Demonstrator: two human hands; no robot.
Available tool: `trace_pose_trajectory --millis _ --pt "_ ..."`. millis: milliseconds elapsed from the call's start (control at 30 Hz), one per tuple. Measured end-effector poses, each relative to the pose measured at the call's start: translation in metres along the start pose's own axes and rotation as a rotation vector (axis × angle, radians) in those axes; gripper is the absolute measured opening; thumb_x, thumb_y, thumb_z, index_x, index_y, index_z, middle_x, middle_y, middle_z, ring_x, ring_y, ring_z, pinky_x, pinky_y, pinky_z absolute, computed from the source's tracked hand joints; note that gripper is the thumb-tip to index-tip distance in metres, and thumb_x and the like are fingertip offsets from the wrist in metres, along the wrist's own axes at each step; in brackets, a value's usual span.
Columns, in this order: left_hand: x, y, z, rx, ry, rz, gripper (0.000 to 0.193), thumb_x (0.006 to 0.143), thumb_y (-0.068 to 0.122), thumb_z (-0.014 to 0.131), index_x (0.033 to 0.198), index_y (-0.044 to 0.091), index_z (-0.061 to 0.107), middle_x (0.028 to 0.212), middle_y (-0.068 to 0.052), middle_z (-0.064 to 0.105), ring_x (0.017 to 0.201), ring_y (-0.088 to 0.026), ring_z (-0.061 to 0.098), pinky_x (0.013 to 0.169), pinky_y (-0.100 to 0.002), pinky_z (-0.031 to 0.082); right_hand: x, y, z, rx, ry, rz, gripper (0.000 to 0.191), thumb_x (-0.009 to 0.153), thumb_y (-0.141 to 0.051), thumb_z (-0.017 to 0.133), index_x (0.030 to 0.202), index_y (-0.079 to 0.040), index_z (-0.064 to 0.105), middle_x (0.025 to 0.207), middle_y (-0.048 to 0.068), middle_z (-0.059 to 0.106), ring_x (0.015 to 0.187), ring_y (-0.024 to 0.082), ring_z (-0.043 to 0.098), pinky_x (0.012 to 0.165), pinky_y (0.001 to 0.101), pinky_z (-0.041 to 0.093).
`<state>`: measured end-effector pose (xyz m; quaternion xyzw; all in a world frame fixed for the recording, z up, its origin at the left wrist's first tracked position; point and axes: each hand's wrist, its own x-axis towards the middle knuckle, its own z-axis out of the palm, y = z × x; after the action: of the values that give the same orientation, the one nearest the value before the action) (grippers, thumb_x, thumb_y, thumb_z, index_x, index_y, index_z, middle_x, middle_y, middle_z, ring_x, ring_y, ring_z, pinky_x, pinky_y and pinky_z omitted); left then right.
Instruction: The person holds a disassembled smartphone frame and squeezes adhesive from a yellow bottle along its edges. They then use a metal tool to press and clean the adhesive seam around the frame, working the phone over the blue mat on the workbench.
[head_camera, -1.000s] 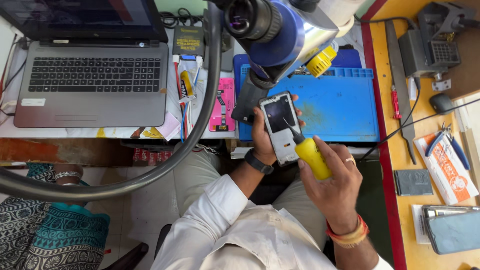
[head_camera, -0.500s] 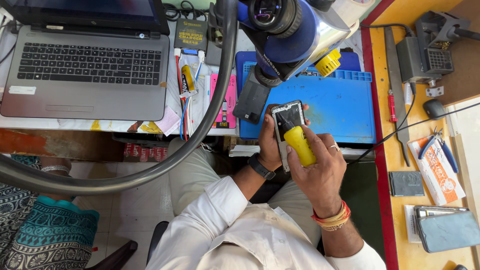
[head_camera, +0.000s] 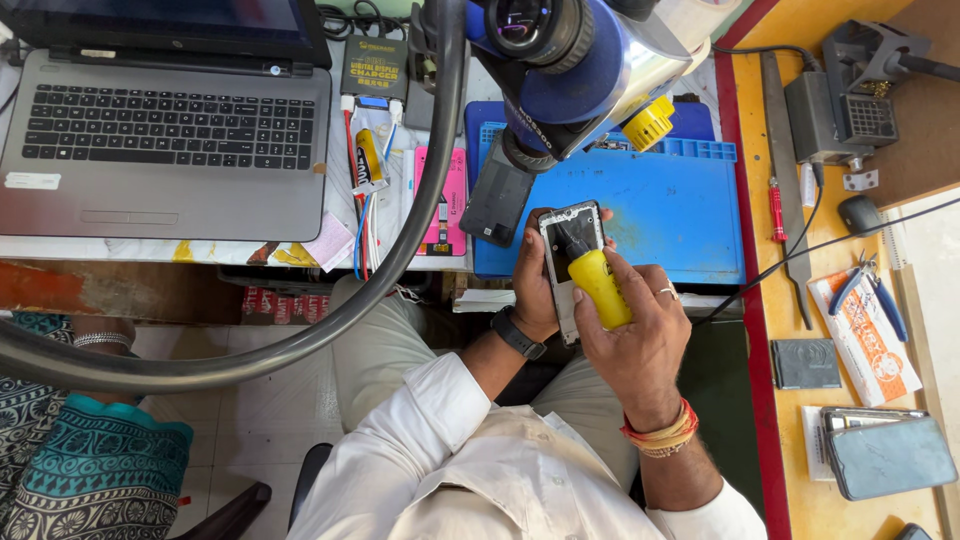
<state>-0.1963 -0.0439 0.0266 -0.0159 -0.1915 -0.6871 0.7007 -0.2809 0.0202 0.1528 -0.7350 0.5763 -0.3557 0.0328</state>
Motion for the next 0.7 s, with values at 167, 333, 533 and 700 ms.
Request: trace_pose_trajectory --millis 167,333,533,700 --pt "-0.0002 -0.0009 0.0006 -0.001 0.012 -0.012 0.049 0.11 0.057 0.044 0.131 0.013 0.044 0.143 -0.027 0.057 0.118 -0.032 0.065 0.103 -0.045 0.055 0.0007 0.002 -0.0034 0.006 0.008 0.014 0.049 0.082 -0.015 0.08 0.13 -0.007 0.071 0.096 0.012 0.067 0.08 0.027 0.07 0.07 0.0369 0.057" --pt "-0.0006 -0.0022 0.0005 0.042 0.018 -0.003 0.051 0.112 0.058 0.043 0.132 0.011 0.044 0.144 -0.028 0.056 0.12 -0.03 0.064 0.105 -0.043 0.053 -0.0004 0.0057 -0.0047 0.003 0.019 0.025 0.047 0.083 -0.015 0.08 0.129 -0.008 0.072 0.098 0.012 0.068 0.081 0.026 0.07 0.071 0.0369 0.057" --pt "-0.001 -0.0037 -0.0007 -0.01 -0.007 -0.035 0.051 0.112 0.058 0.039 0.132 0.011 0.044 0.145 -0.027 0.056 0.119 -0.031 0.065 0.105 -0.045 0.055 -0.0012 0.0084 -0.0064 0.002 0.038 0.031 0.046 0.083 -0.015 0.081 0.127 -0.006 0.071 0.099 0.013 0.068 0.083 0.027 0.071 0.072 0.0365 0.057" --pt "-0.001 -0.0042 -0.0022 -0.123 -0.027 -0.121 0.064 0.111 0.061 0.039 0.145 0.008 0.046 0.147 -0.025 0.055 0.119 -0.031 0.065 0.102 -0.044 0.057 -0.0035 0.0026 -0.008 0.018 0.013 0.024 0.045 0.082 -0.016 0.081 0.125 -0.005 0.072 0.096 0.013 0.067 0.078 0.026 0.07 0.068 0.0366 0.057"
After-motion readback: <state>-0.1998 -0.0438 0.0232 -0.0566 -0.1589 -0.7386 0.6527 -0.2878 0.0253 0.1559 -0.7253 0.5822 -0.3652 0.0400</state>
